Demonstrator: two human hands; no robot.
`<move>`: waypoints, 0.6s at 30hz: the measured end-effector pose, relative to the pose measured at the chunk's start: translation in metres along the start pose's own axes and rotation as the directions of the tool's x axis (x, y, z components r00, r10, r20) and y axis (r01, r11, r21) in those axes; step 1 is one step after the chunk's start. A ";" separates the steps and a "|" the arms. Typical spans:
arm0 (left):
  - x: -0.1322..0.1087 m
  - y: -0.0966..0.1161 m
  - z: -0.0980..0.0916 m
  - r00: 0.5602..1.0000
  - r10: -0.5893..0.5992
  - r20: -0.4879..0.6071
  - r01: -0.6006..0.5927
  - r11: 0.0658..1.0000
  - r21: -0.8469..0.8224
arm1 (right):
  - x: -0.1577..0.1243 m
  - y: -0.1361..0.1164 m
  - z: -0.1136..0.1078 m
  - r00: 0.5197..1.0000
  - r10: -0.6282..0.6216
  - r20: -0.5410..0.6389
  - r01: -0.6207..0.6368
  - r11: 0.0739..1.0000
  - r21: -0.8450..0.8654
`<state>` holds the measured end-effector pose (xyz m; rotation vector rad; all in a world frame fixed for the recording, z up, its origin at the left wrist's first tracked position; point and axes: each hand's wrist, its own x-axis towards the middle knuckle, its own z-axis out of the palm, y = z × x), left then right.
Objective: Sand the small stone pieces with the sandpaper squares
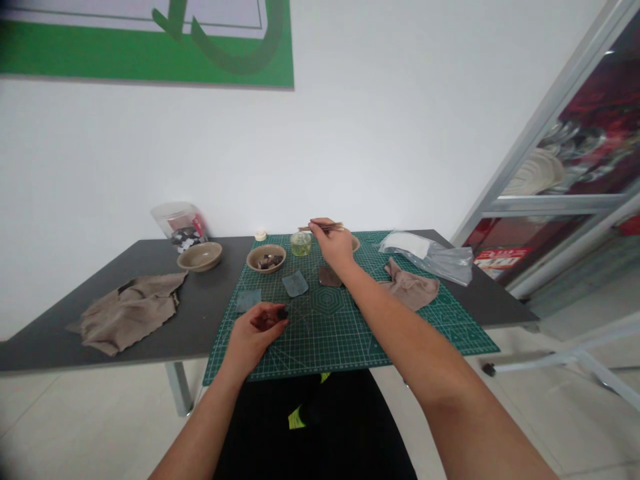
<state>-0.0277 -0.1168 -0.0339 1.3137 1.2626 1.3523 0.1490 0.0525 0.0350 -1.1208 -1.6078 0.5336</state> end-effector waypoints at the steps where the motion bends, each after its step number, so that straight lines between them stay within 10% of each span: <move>1: 0.000 -0.001 0.000 1.000 0.005 0.004 -0.005 1.000 0.007 | 0.004 0.004 0.005 0.999 -0.044 -0.015 0.044 0.999 -0.019; 18: 0.001 -0.002 0.000 0.999 0.008 0.038 -0.009 0.999 0.033 | 0.008 0.020 0.029 0.992 -0.107 0.066 0.117 0.978 -0.173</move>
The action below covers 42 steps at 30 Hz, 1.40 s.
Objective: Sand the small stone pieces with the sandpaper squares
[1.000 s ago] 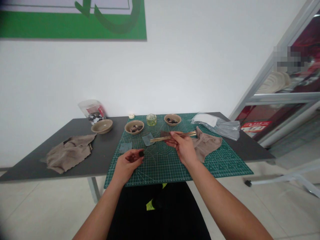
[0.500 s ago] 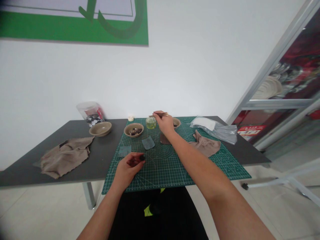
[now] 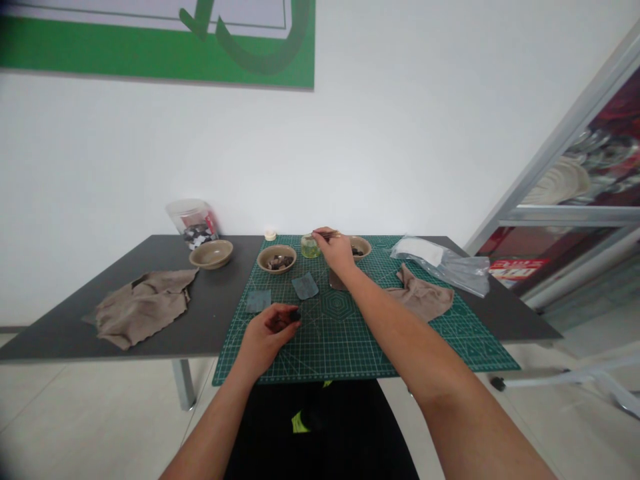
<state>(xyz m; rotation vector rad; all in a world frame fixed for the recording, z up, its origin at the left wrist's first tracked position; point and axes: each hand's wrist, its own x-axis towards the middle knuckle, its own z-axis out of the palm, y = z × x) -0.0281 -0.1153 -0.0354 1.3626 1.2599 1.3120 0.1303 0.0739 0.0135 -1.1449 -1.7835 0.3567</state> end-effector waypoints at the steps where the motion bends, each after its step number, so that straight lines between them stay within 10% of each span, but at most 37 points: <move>1: 0.000 0.000 0.000 1.000 0.001 0.001 -0.001 1.000 0.002 | 0.002 0.001 0.000 1.000 0.010 0.005 -0.010 1.000 -0.007; 27: 0.000 -0.004 -0.001 1.000 -0.014 0.013 0.014 1.000 -0.003 | 0.063 0.015 0.023 0.967 0.215 0.136 -0.202 0.974 -0.103; 36: -0.001 -0.006 0.004 0.999 -0.019 -0.037 0.017 0.998 -0.066 | 0.010 -0.007 0.010 0.941 0.331 0.065 -0.335 0.939 0.075; 42: 0.002 -0.003 0.005 0.993 -0.024 -0.117 0.025 1.000 0.002 | -0.087 -0.049 -0.022 0.897 0.214 0.387 -0.280 0.952 0.121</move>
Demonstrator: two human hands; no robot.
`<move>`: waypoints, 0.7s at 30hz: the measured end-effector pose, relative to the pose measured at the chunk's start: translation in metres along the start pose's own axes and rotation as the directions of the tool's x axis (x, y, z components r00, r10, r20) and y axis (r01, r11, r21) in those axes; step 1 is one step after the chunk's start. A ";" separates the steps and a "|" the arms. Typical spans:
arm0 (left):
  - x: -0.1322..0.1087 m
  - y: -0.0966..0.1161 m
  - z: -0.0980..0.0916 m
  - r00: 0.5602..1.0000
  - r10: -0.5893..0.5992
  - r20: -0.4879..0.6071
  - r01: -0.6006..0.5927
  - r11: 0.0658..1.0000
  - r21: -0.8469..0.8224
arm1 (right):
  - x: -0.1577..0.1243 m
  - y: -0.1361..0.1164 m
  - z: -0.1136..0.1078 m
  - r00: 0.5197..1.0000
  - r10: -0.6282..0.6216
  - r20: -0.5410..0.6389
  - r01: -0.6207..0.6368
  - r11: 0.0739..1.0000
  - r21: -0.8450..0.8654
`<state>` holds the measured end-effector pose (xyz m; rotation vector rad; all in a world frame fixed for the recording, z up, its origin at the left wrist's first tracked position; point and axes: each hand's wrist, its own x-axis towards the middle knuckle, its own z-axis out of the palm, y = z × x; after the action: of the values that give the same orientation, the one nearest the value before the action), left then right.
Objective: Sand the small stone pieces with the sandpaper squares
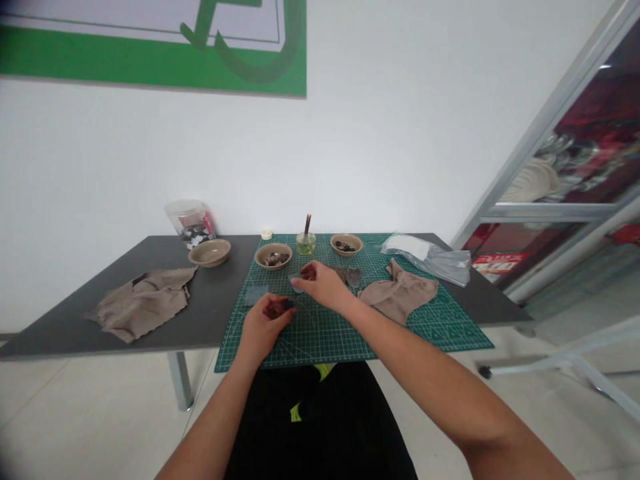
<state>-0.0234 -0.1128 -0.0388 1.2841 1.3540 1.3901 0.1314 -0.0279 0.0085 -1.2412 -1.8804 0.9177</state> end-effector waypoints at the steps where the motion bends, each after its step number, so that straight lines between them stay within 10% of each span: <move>1: 0.000 0.001 0.000 1.000 -0.003 0.005 0.003 1.000 0.017 | -0.015 -0.003 0.001 1.000 -0.004 0.027 0.005 1.000 -0.015; 21: -0.002 0.016 0.004 0.991 0.100 0.089 -0.124 0.938 0.323 | -0.042 0.002 0.021 0.985 0.085 0.149 -0.073 0.994 -0.086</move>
<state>-0.0170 -0.1162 -0.0234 1.6357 1.5284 1.2127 0.1273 -0.0710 -0.0106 -1.3348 -2.0162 1.0134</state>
